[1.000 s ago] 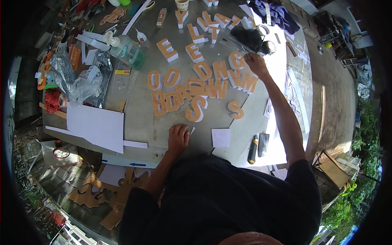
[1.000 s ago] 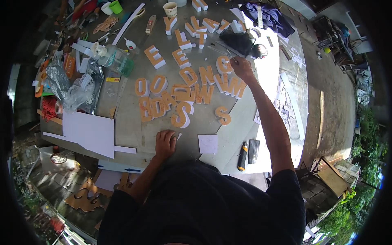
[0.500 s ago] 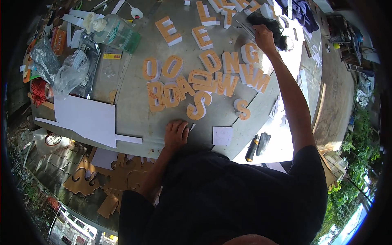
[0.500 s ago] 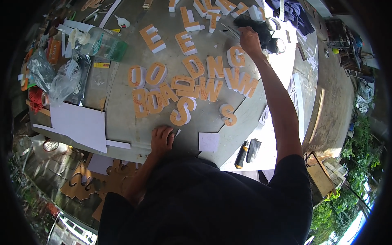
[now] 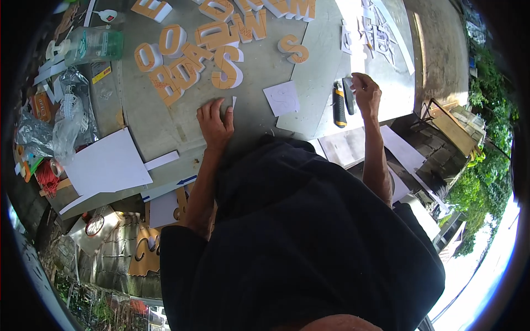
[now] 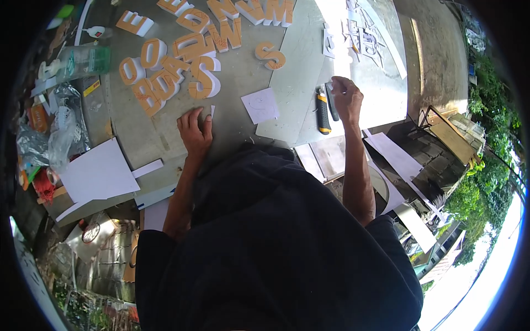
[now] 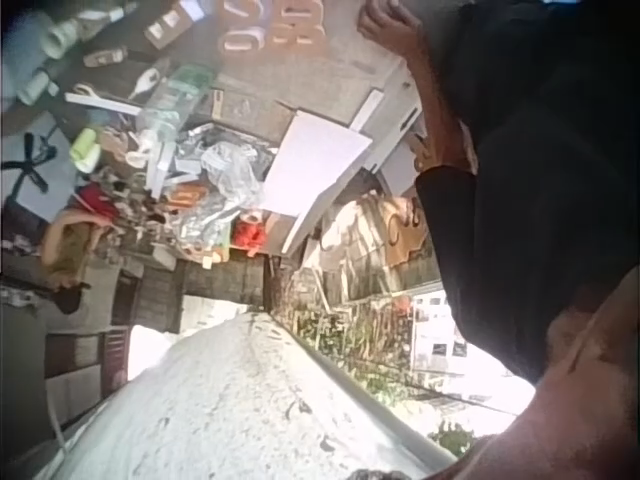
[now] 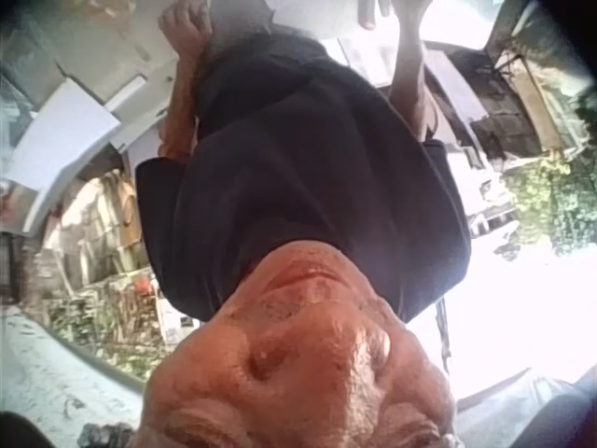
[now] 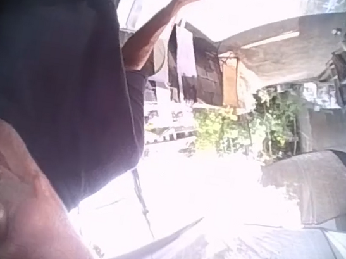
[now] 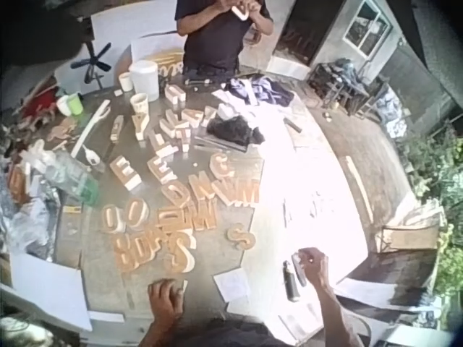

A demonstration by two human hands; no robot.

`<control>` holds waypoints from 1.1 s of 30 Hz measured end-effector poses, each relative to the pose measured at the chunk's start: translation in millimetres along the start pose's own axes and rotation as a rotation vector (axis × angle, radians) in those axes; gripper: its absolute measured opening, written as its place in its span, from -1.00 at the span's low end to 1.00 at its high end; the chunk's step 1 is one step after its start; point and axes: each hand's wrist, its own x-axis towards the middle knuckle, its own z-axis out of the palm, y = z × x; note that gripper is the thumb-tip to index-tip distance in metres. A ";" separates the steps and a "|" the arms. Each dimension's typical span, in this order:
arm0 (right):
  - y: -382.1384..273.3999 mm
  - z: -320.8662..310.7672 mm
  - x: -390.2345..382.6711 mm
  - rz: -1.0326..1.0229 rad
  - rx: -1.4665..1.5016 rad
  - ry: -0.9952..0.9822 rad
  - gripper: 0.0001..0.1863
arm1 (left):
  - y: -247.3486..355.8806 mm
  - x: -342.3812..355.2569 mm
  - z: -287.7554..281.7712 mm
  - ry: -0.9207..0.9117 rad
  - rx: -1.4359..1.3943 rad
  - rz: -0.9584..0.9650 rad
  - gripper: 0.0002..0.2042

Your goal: Removing excess vinyl from cut letters and trimming backing paper.

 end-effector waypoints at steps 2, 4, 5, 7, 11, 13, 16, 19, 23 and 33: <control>34.9 7.8 -37.8 -0.023 -0.092 0.033 -0.72 | 0.7 0.1 1.2 0.003 0.001 0.020 -0.67; 47.4 22.5 -66.6 -0.039 -0.122 0.015 -0.61 | -0.4 -1.5 0.0 0.007 0.000 0.046 -0.62; 49.5 27.3 -75.8 -0.024 -0.202 -0.050 -0.49 | -1.1 -1.9 -1.0 0.000 0.007 0.058 -0.62; 52.6 41.7 -91.8 -0.114 -0.315 0.019 -0.41 | 1.4 -1.1 -0.5 0.020 -0.010 0.094 -0.58; 62.8 53.9 -81.6 -0.141 -0.278 0.068 -0.37 | 25.6 -5.6 1.6 0.036 -0.013 0.085 -0.56; 66.1 54.0 -74.7 -0.084 -0.251 0.045 -0.38 | 44.9 -8.0 2.4 -0.056 -0.082 0.075 -0.55; 66.3 53.6 -73.3 -0.049 -0.213 0.019 -0.36 | 68.1 -4.3 11.2 -0.167 -0.160 0.097 -0.45; 52.4 47.0 -70.6 -0.040 -0.114 -0.026 -0.40 | 92.0 5.5 25.1 -0.222 -0.111 0.120 -0.29; 42.8 40.6 -73.1 0.146 0.442 -0.224 -0.52 | 123.0 13.6 49.0 -0.308 0.022 0.051 -0.02; 32.9 50.9 -92.8 0.174 0.317 -0.150 -0.63 | 165.9 15.6 82.2 -0.272 0.169 -0.089 0.06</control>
